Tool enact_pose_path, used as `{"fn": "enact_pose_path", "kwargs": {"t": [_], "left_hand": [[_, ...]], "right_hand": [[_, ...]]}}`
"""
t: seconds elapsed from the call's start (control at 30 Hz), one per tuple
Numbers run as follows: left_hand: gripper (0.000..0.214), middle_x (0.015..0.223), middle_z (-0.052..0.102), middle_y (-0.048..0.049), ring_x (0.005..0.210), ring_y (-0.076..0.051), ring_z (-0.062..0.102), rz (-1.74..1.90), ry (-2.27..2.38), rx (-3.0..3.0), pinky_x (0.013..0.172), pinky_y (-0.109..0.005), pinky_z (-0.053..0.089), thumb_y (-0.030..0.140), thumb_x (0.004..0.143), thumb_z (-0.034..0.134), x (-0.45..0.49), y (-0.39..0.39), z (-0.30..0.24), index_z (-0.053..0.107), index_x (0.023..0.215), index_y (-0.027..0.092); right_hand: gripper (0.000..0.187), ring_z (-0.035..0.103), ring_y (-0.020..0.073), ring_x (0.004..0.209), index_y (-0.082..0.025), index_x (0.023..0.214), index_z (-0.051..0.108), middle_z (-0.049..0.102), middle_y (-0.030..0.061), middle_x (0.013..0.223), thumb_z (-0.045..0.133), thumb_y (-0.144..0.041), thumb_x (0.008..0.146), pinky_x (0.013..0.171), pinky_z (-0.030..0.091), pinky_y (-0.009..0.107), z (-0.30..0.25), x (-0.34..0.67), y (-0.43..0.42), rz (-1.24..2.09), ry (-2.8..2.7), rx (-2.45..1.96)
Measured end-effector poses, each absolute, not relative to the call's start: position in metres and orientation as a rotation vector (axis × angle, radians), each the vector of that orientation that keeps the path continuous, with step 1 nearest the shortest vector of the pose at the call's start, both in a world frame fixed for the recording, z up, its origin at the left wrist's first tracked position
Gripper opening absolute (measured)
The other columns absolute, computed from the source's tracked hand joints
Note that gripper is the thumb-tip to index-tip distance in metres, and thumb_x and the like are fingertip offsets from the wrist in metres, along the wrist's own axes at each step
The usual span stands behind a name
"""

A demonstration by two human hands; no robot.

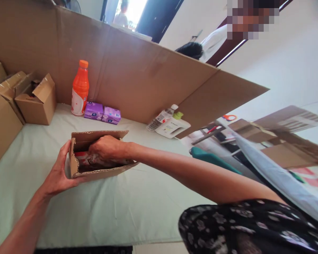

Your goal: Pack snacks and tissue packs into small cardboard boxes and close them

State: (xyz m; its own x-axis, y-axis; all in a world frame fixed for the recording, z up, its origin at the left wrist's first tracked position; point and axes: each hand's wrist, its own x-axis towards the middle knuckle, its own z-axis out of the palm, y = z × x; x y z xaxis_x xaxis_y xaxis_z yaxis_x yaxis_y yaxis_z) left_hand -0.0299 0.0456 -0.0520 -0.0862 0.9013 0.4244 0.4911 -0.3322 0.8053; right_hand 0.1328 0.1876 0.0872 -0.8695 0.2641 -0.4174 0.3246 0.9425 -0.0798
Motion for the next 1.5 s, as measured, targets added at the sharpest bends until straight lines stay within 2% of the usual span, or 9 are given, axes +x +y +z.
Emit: {"fn": "enact_pose_path", "kwargs": {"t": [0.23,0.37,0.43,0.63,0.73,0.9,1.13,1.37,1.5], "left_hand": [[0.115,0.169,0.018,-0.0128,0.155,-0.041,0.024,1.413,1.485,1.803,0.123,-0.063,0.028,0.059,0.077,0.080,-0.027,0.048,-0.051,0.007,0.162,0.037],[0.117,0.170,0.016,-0.0120,0.155,-0.041,0.022,1.396,1.489,1.799,0.124,-0.063,0.025,0.057,0.076,0.081,-0.026,0.048,-0.050,0.006,0.162,0.037],[0.117,0.170,0.014,-0.0126,0.156,-0.041,0.021,1.380,1.501,1.791,0.125,-0.063,0.025,0.056,0.076,0.082,-0.026,0.048,-0.049,0.005,0.162,0.036],[0.128,0.168,0.020,-0.0147,0.154,-0.043,0.025,1.358,1.541,1.788,0.124,-0.062,0.027,0.054,0.067,0.088,-0.026,0.048,-0.054,0.005,0.163,0.034],[0.124,0.169,0.019,-0.0148,0.154,-0.043,0.025,1.366,1.549,1.777,0.123,-0.062,0.029,0.054,0.071,0.086,-0.027,0.048,-0.057,0.005,0.163,0.035],[0.112,0.169,0.019,-0.0129,0.154,-0.041,0.026,1.393,1.560,1.770,0.123,-0.061,0.030,0.053,0.078,0.080,-0.026,0.045,-0.057,0.008,0.162,0.038],[0.111,0.168,0.020,-0.0152,0.153,-0.043,0.028,1.381,1.564,1.758,0.120,-0.064,0.034,0.057,0.079,0.077,-0.031,0.047,-0.056,0.008,0.163,0.035],[0.103,0.168,0.020,-0.0142,0.155,-0.042,0.024,1.219,1.549,1.966,0.123,-0.065,0.026,0.057,0.081,0.075,-0.043,0.049,-0.035,0.016,0.162,0.034],[0.089,0.171,0.017,-0.0090,0.155,-0.038,0.026,1.317,1.698,1.959,0.123,-0.063,0.028,0.049,0.088,0.069,-0.031,0.033,-0.018,0.019,0.161,0.039]], "right_hand": [[0.056,0.070,0.0285,0.097,-0.016,0.136,0.060,0.075,0.0145,0.110,0.072,-0.036,0.085,0.073,0.046,0.032,0.134,0.159,0.189,0.029,2.591,0.602],[0.029,0.071,0.0272,0.096,-0.014,0.113,0.074,0.077,0.0144,0.102,0.062,-0.018,0.087,0.072,0.046,0.031,0.137,0.164,0.187,0.032,2.436,0.606],[0.029,0.071,0.0275,0.099,-0.014,0.108,0.077,0.077,0.0160,0.104,0.055,-0.011,0.089,0.075,0.047,0.032,0.118,0.162,0.186,0.019,2.416,0.561],[0.034,0.073,0.0282,0.099,-0.015,0.118,0.076,0.076,0.0167,0.114,0.053,-0.017,0.093,0.075,0.050,0.033,0.085,0.153,0.178,-0.114,2.370,0.458],[0.039,0.073,0.0270,0.101,-0.022,0.125,0.074,0.077,0.0120,0.117,0.057,-0.016,0.090,0.077,0.050,0.032,0.089,0.151,0.180,-0.261,2.351,0.429],[0.041,0.071,0.0266,0.108,-0.021,0.130,0.072,0.075,0.0125,0.122,0.054,-0.014,0.094,0.082,0.049,0.031,0.086,0.152,0.186,-0.287,2.409,0.427],[0.032,0.073,0.0230,0.095,-0.020,0.124,0.073,0.078,0.0102,0.112,0.055,-0.024,0.098,0.072,0.049,0.028,0.096,0.151,0.186,-0.318,2.438,0.353],[0.027,0.070,0.0223,0.104,-0.019,0.117,0.073,0.075,0.0084,0.117,0.053,-0.028,0.100,0.092,0.050,0.035,0.153,0.226,0.185,-0.331,3.041,0.883],[0.053,0.060,0.0272,0.128,-0.019,0.137,0.063,0.064,0.0126,0.141,0.063,-0.051,0.094,0.108,0.046,0.043,0.125,0.278,0.190,-0.551,3.118,0.832]]}}
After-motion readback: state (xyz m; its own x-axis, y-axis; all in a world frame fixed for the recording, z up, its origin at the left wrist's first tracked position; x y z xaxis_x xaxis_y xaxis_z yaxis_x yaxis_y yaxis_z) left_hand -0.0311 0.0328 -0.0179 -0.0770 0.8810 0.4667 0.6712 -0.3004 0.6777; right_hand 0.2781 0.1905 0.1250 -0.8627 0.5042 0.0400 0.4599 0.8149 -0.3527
